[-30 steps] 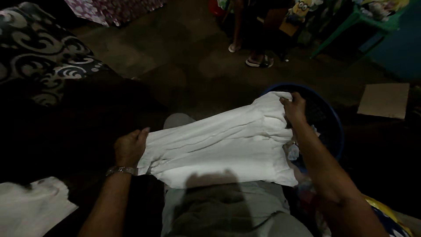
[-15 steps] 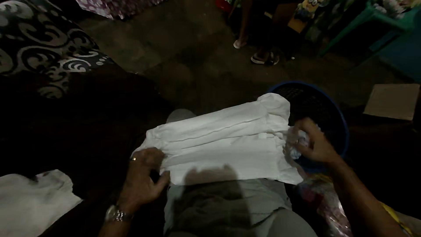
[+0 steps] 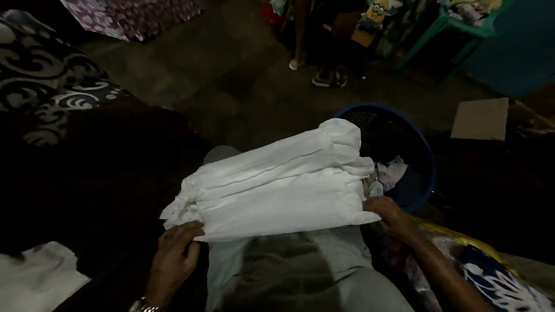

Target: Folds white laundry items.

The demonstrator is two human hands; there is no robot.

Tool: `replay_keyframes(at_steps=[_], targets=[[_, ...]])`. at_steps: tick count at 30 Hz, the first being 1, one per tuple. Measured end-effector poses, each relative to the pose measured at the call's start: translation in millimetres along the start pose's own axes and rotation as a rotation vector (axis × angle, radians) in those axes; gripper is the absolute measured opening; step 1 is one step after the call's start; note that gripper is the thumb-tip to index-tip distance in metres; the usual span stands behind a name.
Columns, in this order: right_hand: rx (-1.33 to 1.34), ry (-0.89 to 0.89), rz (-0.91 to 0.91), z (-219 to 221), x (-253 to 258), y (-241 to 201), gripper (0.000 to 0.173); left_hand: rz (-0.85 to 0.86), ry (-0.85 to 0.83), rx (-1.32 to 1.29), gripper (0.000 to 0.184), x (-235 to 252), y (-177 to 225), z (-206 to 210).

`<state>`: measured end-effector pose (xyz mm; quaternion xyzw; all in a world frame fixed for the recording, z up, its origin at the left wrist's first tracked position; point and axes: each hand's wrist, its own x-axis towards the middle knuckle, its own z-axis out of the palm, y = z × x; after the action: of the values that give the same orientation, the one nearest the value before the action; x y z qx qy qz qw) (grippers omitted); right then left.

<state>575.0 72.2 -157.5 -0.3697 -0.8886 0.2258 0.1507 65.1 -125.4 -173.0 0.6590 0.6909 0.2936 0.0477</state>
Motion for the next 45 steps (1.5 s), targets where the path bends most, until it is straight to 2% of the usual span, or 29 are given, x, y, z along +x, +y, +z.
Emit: replay_keyframes(at_steps=[7,10,14,18,20,23,26,28,30,32,34,36,38,41,42,45], targets=[[0.105,-0.359,0.103,-99.2,35.0,-32.1,0.02,-0.083,-0.275,-0.117,0.031,25.3,3.1,-38.7],[0.085,-0.299,0.114,-132.8,68.4,-34.7,0.02,-0.19,-0.298,-0.17,0.032,50.4,1.1,-54.3],[-0.125,-0.195,0.259,-158.5,136.4,-34.4,0.014,-0.27,-0.291,-0.168,0.032,87.0,-8.6,-63.3],[-0.362,-0.151,0.3,-138.7,212.8,-15.7,0.023,-0.346,-0.291,-0.146,0.03,120.4,-17.0,-57.1],[-0.415,-0.128,0.351,-114.3,242.7,-2.5,0.026,-0.357,-0.248,-0.115,0.029,130.2,-23.9,-47.9],[-0.437,-0.115,0.397,-66.3,266.0,19.4,0.028,-0.464,-0.33,-0.002,0.027,140.9,-27.4,-36.2],[-0.447,-0.295,0.395,-36.9,265.0,30.0,0.037,-0.481,-0.484,0.058,0.03,143.4,-26.7,-26.9],[-0.449,-0.359,0.386,-37.2,260.5,31.8,0.039,-0.455,-0.441,0.004,0.033,140.3,-27.9,-25.8],[-0.434,-0.251,0.32,-45.9,263.9,30.7,0.037,-0.489,-0.333,-0.099,0.041,138.9,-27.8,-24.6],[-0.273,-0.141,0.23,-56.3,273.9,17.0,0.03,-0.468,-0.284,-0.211,0.048,139.5,-30.7,-20.0],[-0.087,-0.108,0.102,-53.7,283.9,4.8,0.036,-0.463,-0.341,-0.281,0.053,144.0,-35.5,-13.9],[-0.075,-0.148,0.036,-35.5,293.4,6.6,0.051,-0.542,-0.447,-0.248,0.064,152.5,-32.2,-14.3],[-0.098,-0.303,0.11,-17.9,299.6,16.6,0.061,-0.619,-0.571,-0.192,0.066,156.5,-32.0,-17.5],[-0.006,-0.466,0.338,-7.9,297.9,27.9,0.066,-0.66,-0.683,-0.233,0.064,149.6,-41.3,-19.4],[0.016,-0.482,0.365,-8.1,296.1,33.2,0.068,-0.653,-0.7,-0.251,0.063,146.4,-45.6,-19.6],[0.005,-0.462,0.352,-25.9,284.7,28.5,0.059,-0.62,-0.748,-0.303,0.053,138.8,-56.0,-23.5]])
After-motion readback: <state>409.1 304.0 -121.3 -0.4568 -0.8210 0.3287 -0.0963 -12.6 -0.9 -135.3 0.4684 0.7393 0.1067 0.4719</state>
